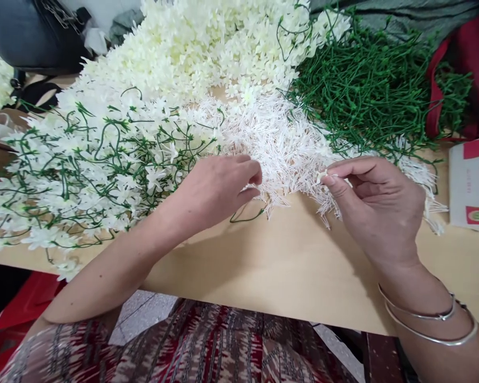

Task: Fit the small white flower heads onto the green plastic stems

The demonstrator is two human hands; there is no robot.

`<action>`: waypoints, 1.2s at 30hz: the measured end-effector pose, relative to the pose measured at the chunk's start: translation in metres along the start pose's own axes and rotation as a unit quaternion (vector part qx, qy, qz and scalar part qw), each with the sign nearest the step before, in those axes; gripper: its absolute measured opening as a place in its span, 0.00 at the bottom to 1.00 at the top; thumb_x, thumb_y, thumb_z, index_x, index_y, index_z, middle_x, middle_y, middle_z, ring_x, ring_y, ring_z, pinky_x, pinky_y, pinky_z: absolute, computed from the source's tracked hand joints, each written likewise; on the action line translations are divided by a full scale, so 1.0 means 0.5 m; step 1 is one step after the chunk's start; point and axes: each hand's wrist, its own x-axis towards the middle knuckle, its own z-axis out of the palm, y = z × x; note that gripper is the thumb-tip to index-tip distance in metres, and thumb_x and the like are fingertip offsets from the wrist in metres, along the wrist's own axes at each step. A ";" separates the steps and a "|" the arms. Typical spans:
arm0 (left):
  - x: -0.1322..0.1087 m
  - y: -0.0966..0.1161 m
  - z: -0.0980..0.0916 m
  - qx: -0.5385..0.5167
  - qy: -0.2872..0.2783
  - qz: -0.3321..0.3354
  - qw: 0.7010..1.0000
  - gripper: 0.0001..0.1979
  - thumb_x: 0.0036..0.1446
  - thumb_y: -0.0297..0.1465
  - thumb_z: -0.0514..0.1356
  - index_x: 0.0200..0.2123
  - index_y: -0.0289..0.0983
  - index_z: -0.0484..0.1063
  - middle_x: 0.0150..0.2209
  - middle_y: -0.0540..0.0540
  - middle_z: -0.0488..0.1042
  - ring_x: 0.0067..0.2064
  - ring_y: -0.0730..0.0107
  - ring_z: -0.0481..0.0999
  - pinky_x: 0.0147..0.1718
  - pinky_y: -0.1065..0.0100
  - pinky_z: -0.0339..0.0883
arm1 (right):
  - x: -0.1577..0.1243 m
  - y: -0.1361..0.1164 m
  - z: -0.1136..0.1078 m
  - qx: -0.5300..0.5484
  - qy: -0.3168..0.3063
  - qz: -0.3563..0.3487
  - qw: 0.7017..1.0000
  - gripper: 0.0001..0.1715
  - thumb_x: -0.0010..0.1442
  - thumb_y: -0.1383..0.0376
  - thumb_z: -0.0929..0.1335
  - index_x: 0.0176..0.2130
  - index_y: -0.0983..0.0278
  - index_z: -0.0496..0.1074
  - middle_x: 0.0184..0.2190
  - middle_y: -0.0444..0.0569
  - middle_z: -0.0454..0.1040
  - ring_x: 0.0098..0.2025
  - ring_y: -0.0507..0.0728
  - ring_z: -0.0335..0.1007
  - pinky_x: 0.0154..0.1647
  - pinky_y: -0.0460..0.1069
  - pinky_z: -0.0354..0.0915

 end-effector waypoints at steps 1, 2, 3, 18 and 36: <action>-0.008 0.000 0.006 0.009 -0.018 -0.007 1.000 0.07 0.67 0.33 0.62 0.43 0.37 0.77 0.42 0.46 0.81 0.38 0.66 0.78 0.33 0.67 0.61 | -0.001 -0.001 0.001 -0.004 -0.004 -0.003 1.000 0.04 0.61 0.64 0.75 0.34 0.56 0.78 0.32 0.44 0.80 0.36 0.57 0.77 0.40 0.54 0.72; -0.014 0.000 0.013 0.018 -0.033 -0.015 0.999 0.06 0.66 0.33 0.63 0.43 0.37 0.77 0.42 0.47 0.81 0.37 0.66 0.78 0.31 0.67 0.60 | -0.001 -0.001 0.001 -0.009 -0.009 -0.007 1.000 0.04 0.61 0.64 0.75 0.34 0.55 0.78 0.32 0.43 0.80 0.36 0.57 0.77 0.40 0.54 0.72; -0.019 0.000 0.021 0.025 -0.043 -0.020 0.999 0.06 0.66 0.33 0.63 0.42 0.37 0.77 0.42 0.47 0.81 0.37 0.66 0.78 0.30 0.66 0.58 | -0.003 0.000 0.002 -0.015 -0.016 -0.011 1.000 0.04 0.62 0.64 0.75 0.34 0.55 0.78 0.32 0.43 0.80 0.36 0.57 0.77 0.40 0.54 0.72; -0.006 0.029 0.078 -0.437 0.100 -0.051 0.893 0.06 0.65 0.32 0.63 0.39 0.34 0.77 0.31 0.49 0.78 0.32 0.76 0.75 0.34 0.73 0.68 | -0.004 0.006 0.002 0.142 -0.181 0.171 0.958 0.05 0.60 0.58 0.77 0.36 0.55 0.80 0.29 0.44 0.81 0.30 0.53 0.74 0.30 0.49 0.67; -0.006 0.042 0.105 -0.452 0.119 -0.038 0.883 0.06 0.64 0.33 0.66 0.38 0.36 0.79 0.34 0.49 0.83 0.35 0.74 0.80 0.36 0.73 0.72 | -0.012 0.001 0.013 0.115 -0.218 0.139 0.959 0.07 0.61 0.57 0.76 0.34 0.57 0.78 0.28 0.43 0.79 0.30 0.54 0.75 0.31 0.50 0.72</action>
